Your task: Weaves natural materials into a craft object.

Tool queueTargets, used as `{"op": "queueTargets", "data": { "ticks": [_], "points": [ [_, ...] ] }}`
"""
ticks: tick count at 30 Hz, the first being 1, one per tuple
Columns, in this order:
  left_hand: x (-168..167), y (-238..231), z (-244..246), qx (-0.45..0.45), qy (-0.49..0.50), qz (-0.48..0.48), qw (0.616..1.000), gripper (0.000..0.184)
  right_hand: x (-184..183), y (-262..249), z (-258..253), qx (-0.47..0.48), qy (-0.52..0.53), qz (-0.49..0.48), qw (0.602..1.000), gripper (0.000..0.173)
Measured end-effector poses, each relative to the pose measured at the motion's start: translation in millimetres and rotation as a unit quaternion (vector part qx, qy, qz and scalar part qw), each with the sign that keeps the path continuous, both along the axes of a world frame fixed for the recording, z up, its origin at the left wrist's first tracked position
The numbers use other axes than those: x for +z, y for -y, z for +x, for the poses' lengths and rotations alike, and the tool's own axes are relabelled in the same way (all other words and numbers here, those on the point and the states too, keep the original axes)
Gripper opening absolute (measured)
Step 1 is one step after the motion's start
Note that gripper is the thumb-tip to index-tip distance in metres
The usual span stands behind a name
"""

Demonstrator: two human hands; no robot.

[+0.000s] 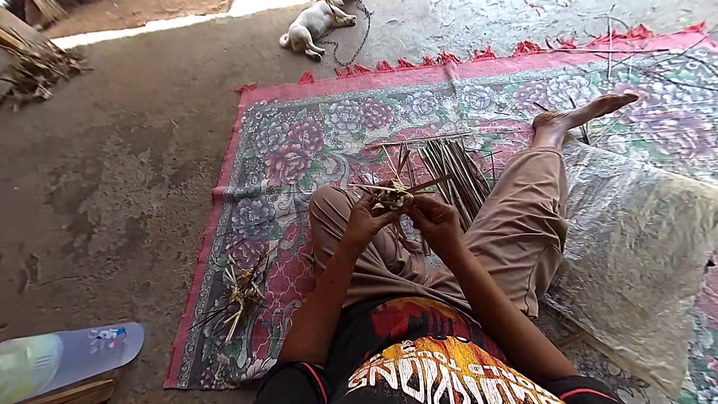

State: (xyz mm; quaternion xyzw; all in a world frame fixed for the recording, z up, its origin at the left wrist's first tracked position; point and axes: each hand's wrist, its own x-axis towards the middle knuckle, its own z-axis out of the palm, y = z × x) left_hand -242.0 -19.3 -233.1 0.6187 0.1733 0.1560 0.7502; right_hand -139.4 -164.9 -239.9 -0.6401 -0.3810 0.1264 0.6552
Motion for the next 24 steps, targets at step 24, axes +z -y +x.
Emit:
{"op": "queueTargets", "data": {
  "ticks": [24],
  "points": [
    [-63, 2, 8, 0.0, 0.072, 0.206, 0.976, 0.063, -55, -9, 15, 0.102, -0.066, -0.193, 0.974, 0.031]
  ]
}}
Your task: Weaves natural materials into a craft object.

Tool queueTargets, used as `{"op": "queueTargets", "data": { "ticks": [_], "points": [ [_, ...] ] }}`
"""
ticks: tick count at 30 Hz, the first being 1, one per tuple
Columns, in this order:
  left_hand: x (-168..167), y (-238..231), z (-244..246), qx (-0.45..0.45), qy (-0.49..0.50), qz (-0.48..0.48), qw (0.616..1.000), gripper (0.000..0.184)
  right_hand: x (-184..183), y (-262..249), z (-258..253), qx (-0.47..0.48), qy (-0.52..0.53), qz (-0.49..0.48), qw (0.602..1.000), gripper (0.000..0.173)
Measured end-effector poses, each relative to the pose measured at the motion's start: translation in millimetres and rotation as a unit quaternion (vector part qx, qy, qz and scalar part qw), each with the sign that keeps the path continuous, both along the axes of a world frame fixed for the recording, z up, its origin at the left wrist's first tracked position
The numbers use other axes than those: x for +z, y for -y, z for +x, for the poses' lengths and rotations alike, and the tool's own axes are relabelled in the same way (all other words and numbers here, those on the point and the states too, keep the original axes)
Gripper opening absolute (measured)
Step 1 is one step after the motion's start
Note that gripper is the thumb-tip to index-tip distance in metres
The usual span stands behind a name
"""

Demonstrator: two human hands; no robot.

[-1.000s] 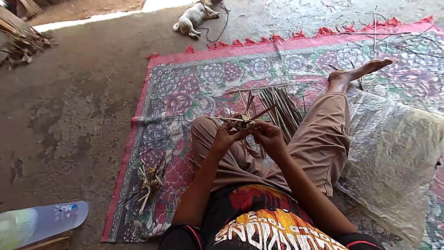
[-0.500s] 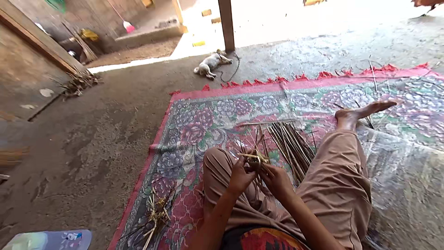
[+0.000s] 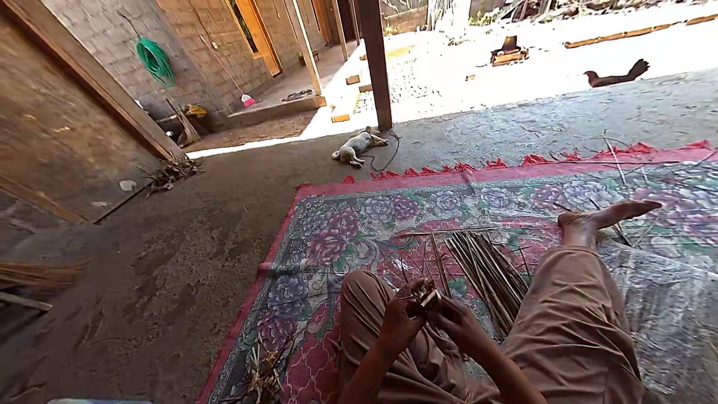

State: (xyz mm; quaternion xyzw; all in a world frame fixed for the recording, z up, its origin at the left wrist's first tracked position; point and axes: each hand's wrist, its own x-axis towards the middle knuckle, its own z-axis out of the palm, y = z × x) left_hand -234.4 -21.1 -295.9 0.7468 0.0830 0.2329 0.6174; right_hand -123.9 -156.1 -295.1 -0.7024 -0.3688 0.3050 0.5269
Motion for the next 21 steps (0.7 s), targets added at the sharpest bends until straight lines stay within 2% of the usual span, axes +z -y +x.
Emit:
{"op": "queueTargets", "data": {
  "ticks": [3, 5, 8, 9, 12, 13, 15, 16, 18, 19, 21],
  "points": [
    [12, -9, -7, -0.049, 0.022, -0.15, 0.987, 0.066, 4, 3, 1, -0.012, -0.004, 0.069, 0.998, 0.028],
    [26, -15, -13, -0.023, -0.016, -0.232, 0.972, 0.062, 13, 7, 2, 0.016, -0.02, 0.076, 0.997, 0.038],
    [27, -33, -22, -0.016, -0.063, -0.283, 0.957, 0.059, 29, 15, 6, 0.1, 0.006, 0.031, 0.994, 0.06],
    [24, -38, -25, -0.036, -0.066, -0.288, 0.955, 0.063, 31, 16, 7, 0.129, 0.031, 0.018, 0.991, 0.062],
    [24, -41, -31, -0.09, -0.078, -0.282, 0.952, 0.098, 38, 19, 5, 0.198, 0.106, -0.053, 0.973, 0.056],
    [25, -39, -33, -0.11, -0.077, -0.284, 0.949, 0.098, 39, 19, 3, 0.215, 0.124, -0.076, 0.966, 0.054],
    [31, -31, -33, -0.115, -0.068, -0.294, 0.946, 0.072, 39, 19, 2, 0.238, 0.141, -0.094, 0.956, 0.048],
    [32, -27, -32, -0.112, -0.049, -0.297, 0.947, 0.066, 37, 19, 3, 0.24, 0.142, -0.076, 0.957, 0.046],
    [31, -21, -28, -0.072, 0.015, -0.303, 0.95, 0.075, 33, 24, 11, 0.218, 0.127, 0.02, 0.967, 0.045],
    [30, -20, -25, -0.04, 0.045, -0.31, 0.949, 0.083, 31, 26, 18, 0.193, 0.104, 0.086, 0.972, 0.047],
    [38, -15, -20, 0.05, 0.082, -0.321, 0.942, 0.081, 35, 28, 30, 0.11, 0.023, 0.183, 0.977, 0.053]
  ]
}}
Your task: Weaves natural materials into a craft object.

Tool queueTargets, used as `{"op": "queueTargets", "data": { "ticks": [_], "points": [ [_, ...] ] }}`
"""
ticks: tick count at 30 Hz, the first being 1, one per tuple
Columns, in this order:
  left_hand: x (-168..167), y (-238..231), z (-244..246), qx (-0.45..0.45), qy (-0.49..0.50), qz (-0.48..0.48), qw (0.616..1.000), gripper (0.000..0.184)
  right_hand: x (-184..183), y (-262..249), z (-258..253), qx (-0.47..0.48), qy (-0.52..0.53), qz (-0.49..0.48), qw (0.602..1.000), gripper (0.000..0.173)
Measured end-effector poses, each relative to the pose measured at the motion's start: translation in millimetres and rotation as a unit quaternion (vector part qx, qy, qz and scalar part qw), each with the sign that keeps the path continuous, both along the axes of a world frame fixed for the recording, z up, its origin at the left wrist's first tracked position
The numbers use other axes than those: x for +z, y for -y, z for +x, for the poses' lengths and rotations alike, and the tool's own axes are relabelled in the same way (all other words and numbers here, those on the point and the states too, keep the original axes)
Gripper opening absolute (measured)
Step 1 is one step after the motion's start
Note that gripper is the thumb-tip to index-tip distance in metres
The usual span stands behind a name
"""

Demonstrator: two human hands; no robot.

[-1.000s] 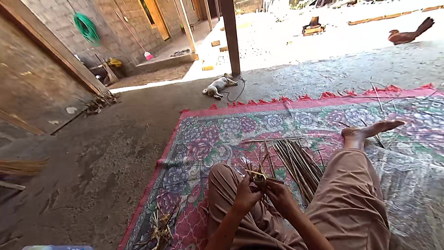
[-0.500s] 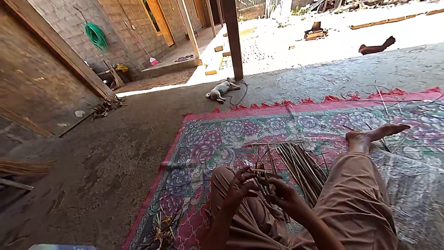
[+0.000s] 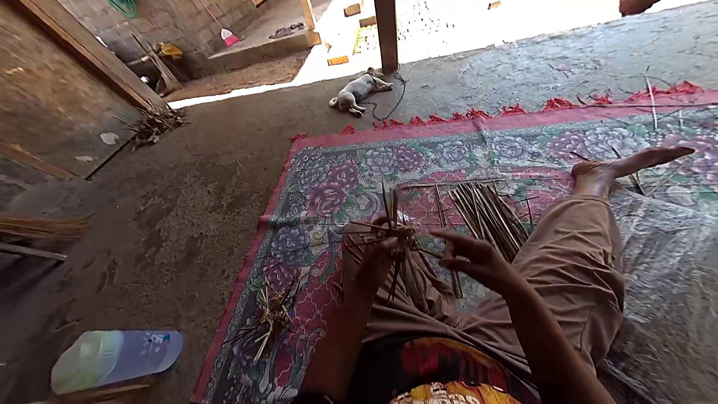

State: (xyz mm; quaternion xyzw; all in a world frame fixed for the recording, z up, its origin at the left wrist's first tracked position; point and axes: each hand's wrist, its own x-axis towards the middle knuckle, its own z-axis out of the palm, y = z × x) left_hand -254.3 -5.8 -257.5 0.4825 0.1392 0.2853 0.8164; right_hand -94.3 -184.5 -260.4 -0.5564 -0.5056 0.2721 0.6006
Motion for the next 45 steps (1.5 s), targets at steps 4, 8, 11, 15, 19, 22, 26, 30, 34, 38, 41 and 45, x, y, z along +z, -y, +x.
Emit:
{"op": "queueTargets", "data": {
  "ticks": [4, 8, 11, 15, 19, 22, 26, 30, 34, 38, 41, 45],
  "points": [
    [21, 6, 5, 0.045, -0.002, 0.063, 0.997, 0.081, 31, 5, -1, -0.285, -0.041, 0.019, 0.957, 0.043],
    [26, 15, 6, 0.055, -0.029, 0.11, 0.992, 0.059, 51, 4, -17, -0.272, -0.013, 0.006, 0.962, 0.019],
    [16, 22, 7, 0.027, -0.048, 0.12, 0.991, 0.054, 50, -5, -29, -0.146, -0.008, -0.096, 0.985, 0.023],
    [-2, 28, 3, 0.022, -0.057, 0.143, 0.988, 0.062, 12, -26, -41, -0.095, -0.035, -0.146, 0.984, 0.025],
    [-14, 25, 3, 0.073, -0.047, 0.151, 0.985, 0.086, -1, -28, -46, -0.071, -0.122, -0.109, 0.984, 0.023],
    [-26, 23, 5, 0.094, -0.025, 0.18, 0.979, 0.098, -10, -32, -45, -0.042, -0.179, -0.099, 0.978, 0.026],
    [-34, 20, 3, 0.075, -0.014, 0.191, 0.979, 0.048, -21, -34, -43, -0.015, -0.229, -0.094, 0.969, 0.03],
    [-40, 0, -9, -0.073, -0.011, 0.118, 0.99, 0.076, -21, -33, -41, -0.008, -0.312, -0.09, 0.946, 0.032],
    [-39, -4, -11, -0.104, -0.018, 0.111, 0.988, 0.073, -22, -36, -43, -0.048, -0.355, -0.047, 0.932, 0.019],
    [-41, 7, -3, -0.029, -0.015, 0.093, 0.995, 0.068, -24, -42, -53, -0.072, -0.31, -0.026, 0.948, 0.015],
    [-43, 10, 2, 0.006, 0.004, 0.09, 0.996, 0.071, -21, -41, -60, -0.083, -0.276, -0.027, 0.957, 0.015],
    [-44, -1, 0, 0.027, 0.036, 0.057, 0.997, 0.072, -32, -38, -53, -0.112, -0.16, -0.037, 0.98, 0.016]
  ]
}}
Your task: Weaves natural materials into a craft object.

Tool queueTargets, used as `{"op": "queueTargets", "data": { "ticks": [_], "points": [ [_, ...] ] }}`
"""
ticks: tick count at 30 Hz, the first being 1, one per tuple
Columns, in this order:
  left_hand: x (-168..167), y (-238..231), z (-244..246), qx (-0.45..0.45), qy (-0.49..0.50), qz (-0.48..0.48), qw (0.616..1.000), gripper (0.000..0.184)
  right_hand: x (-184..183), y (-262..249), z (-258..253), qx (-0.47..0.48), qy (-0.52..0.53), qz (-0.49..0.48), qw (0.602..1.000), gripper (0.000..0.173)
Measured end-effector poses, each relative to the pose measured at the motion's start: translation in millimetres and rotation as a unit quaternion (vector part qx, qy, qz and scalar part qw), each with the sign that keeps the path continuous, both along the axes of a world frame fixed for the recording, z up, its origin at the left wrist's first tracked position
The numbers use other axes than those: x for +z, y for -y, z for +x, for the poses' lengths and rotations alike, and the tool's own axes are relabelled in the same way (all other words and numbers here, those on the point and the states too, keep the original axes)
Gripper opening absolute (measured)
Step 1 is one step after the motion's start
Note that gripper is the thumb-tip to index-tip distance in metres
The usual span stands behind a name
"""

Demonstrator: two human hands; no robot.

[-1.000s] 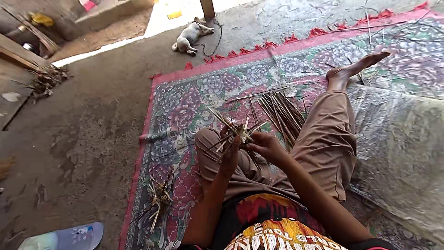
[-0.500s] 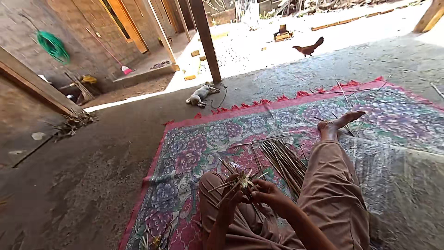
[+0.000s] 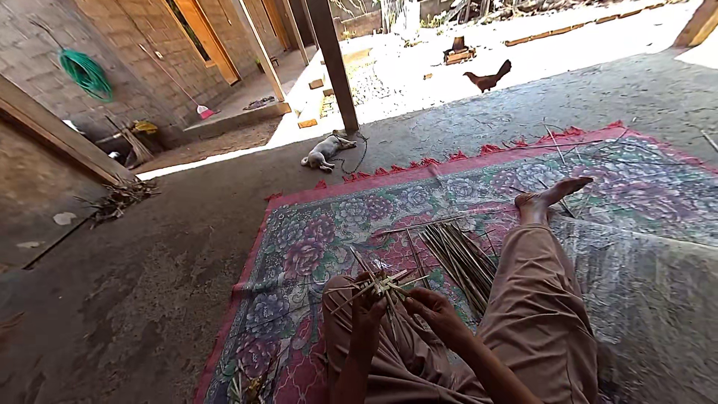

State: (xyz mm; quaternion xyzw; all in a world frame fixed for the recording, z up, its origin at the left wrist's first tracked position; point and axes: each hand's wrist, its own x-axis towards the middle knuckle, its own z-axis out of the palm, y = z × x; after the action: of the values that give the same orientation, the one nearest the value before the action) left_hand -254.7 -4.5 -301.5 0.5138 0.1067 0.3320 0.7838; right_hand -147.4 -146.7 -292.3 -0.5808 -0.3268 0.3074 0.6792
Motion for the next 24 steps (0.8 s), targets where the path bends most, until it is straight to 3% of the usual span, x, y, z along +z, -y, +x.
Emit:
{"op": "queueTargets", "data": {
  "ticks": [3, 6, 12, 17, 24],
  "points": [
    [14, -5, -3, -0.006, -0.018, -0.016, 1.0, 0.071, -1, 4, 9, 0.049, 0.136, -0.132, 0.981, 0.027],
    [27, -2, -4, -0.037, -0.05, -0.025, 0.998, 0.072, 11, 7, 10, 0.098, 0.171, -0.193, 0.961, 0.026],
    [58, 7, -2, -0.06, -0.102, -0.033, 0.992, 0.068, 63, 25, 13, 0.054, 0.032, -0.018, 0.998, 0.012],
    [65, 8, -3, -0.108, -0.062, -0.049, 0.991, 0.075, 78, 28, 16, 0.017, 0.013, 0.087, 0.996, 0.014],
    [64, 10, -2, -0.118, -0.062, -0.063, 0.989, 0.077, 79, 24, 16, 0.004, 0.004, 0.101, 0.995, 0.015]
  ]
}}
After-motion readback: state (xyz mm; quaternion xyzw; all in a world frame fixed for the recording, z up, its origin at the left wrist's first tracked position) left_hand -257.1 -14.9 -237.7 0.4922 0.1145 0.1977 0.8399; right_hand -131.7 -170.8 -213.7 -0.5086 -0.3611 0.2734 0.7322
